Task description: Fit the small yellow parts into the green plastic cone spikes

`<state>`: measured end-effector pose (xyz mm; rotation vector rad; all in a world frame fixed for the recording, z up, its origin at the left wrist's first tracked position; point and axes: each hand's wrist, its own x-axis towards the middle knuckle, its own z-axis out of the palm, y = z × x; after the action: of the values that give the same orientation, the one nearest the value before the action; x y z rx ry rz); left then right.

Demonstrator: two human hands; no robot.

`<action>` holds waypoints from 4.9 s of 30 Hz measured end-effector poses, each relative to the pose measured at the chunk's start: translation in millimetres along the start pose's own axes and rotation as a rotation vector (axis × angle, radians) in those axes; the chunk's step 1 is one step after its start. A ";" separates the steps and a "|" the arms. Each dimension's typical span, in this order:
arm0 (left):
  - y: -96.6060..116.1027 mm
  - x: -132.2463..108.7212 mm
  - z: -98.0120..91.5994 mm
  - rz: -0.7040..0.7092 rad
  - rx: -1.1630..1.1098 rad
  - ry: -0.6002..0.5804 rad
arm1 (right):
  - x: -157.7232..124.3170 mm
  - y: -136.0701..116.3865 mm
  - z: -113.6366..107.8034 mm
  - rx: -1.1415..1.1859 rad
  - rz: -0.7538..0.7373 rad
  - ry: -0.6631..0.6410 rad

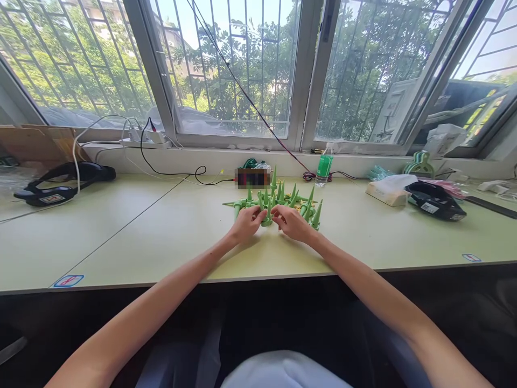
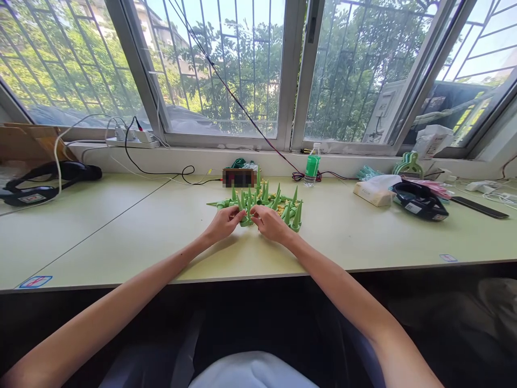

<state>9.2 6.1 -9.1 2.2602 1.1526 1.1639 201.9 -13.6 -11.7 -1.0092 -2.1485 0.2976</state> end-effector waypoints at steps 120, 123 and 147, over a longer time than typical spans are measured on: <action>1.2 -6.2 -2.4 0.164 0.064 -0.114 | 0.5 2.2 4.7 0.051 0.023 0.045; 0.4 -6.6 -1.9 0.187 0.081 -0.107 | 0.6 2.0 5.4 0.058 0.032 0.039; 4.0 -5.7 -4.0 0.141 0.072 -0.036 | 2.5 8.1 7.2 0.093 -0.006 0.055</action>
<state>6.2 -1.1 -7.2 2.4414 1.0516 1.1447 200.4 -5.7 -19.4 -0.9476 -2.0691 0.3593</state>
